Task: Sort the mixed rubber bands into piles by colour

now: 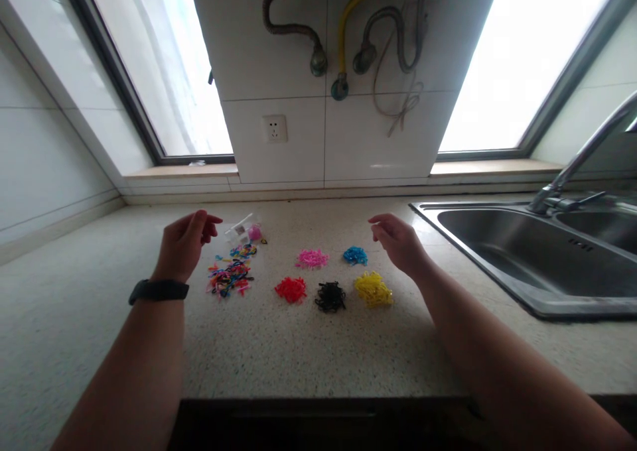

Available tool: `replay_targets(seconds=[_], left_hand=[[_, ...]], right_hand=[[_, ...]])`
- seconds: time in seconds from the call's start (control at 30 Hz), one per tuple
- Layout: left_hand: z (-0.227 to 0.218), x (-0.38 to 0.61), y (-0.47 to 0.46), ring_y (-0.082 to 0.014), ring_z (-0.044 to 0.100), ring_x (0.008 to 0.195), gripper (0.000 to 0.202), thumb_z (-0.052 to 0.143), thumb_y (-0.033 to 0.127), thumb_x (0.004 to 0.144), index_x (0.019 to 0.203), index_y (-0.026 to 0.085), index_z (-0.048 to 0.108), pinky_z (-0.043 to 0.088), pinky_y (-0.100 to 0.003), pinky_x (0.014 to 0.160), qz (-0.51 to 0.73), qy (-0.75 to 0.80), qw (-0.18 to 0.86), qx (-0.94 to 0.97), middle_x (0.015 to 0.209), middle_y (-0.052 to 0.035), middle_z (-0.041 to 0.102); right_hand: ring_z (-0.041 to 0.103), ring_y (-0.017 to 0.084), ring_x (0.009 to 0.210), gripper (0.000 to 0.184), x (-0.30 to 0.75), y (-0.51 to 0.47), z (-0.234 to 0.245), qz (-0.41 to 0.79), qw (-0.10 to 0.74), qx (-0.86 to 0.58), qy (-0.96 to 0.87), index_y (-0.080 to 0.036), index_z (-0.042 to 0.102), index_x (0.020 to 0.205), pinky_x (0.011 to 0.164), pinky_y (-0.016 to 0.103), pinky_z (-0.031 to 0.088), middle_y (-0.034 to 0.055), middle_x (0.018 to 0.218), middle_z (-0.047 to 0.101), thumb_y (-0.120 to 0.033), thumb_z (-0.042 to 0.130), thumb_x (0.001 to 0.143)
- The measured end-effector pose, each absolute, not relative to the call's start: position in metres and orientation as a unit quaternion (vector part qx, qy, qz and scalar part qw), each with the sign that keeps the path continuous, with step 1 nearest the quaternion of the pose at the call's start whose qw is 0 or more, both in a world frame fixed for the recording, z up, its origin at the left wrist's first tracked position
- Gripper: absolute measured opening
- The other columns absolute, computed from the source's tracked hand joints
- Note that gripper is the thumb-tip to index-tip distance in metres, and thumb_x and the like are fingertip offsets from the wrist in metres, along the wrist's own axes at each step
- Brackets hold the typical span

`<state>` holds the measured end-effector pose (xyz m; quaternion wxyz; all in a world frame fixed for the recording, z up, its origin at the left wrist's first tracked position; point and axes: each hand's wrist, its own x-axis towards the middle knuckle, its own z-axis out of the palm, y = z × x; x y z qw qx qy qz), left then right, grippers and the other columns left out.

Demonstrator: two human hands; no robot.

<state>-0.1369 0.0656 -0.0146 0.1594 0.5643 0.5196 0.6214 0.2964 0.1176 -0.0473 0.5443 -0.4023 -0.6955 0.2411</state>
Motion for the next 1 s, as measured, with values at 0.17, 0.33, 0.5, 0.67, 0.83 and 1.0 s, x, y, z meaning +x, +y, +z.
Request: replay_targets(seconds=[0.17,0.33,0.5,0.67,0.83,1.0], left_hand=[[-0.022,-0.139,0.072,-0.0134,0.050,0.060,0.051,0.046,0.056,0.095,0.088,0.015,0.074,0.041,-0.024,0.054,0.558,0.541,0.129,0.616,0.068,-0.0041,0.060],[-0.028,-0.141,0.077,-0.0140,0.053,0.062,0.051,0.044,0.056,0.096,0.093,0.015,0.074,0.043,-0.025,0.058,0.488,0.548,0.127,0.668,0.071,-0.0040,0.061],[-0.033,-0.142,0.080,-0.0141,0.053,0.062,0.051,0.044,0.057,0.096,0.092,0.016,0.074,0.043,-0.025,0.059,0.443,0.555,0.114,0.695,0.069,-0.0026,0.061],[-0.034,-0.140,0.081,-0.0142,0.053,0.061,0.051,0.043,0.057,0.096,0.091,0.016,0.073,0.041,-0.025,0.058,0.408,0.564,0.128,0.706,0.069,-0.0020,0.061],[-0.034,-0.138,0.081,-0.0141,0.052,0.059,0.050,0.043,0.056,0.096,0.089,0.018,0.074,0.039,-0.024,0.057,0.381,0.569,0.116,0.720,0.066,-0.0009,0.060],[-0.033,-0.138,0.080,-0.0144,0.052,0.058,0.049,0.043,0.055,0.096,0.088,0.018,0.074,0.038,-0.024,0.056,0.381,0.571,0.106,0.719,0.066,-0.0012,0.061]], right_hand=[[0.039,0.010,0.046,0.030,0.293,0.116,-0.044,0.334,0.600,-0.375,-0.623,-0.024,0.053,0.115,0.043,0.024,0.029,-0.0043,0.068,0.058,-0.038,0.057,0.088],[0.043,0.012,0.048,0.045,0.294,0.114,-0.043,0.358,0.619,-0.357,-0.601,-0.031,0.041,0.134,0.044,0.026,0.033,-0.0011,0.082,0.064,-0.043,0.050,0.092],[0.045,0.013,0.050,0.053,0.293,0.114,-0.045,0.335,0.613,-0.366,-0.616,-0.031,0.034,0.142,0.046,0.028,0.035,0.0008,0.086,0.067,-0.047,0.047,0.093],[0.043,0.012,0.049,0.050,0.291,0.113,-0.045,0.358,0.608,-0.360,-0.611,-0.029,0.040,0.139,0.045,0.027,0.033,-0.0001,0.082,0.067,-0.043,0.051,0.092],[0.041,0.010,0.049,0.031,0.291,0.113,-0.047,0.362,0.583,-0.376,-0.623,-0.022,0.060,0.115,0.044,0.025,0.031,-0.0003,0.073,0.063,-0.041,0.055,0.090],[0.041,0.010,0.050,0.024,0.290,0.113,-0.048,0.349,0.568,-0.371,-0.647,-0.020,0.066,0.103,0.045,0.024,0.030,-0.0008,0.069,0.061,-0.039,0.059,0.089]])
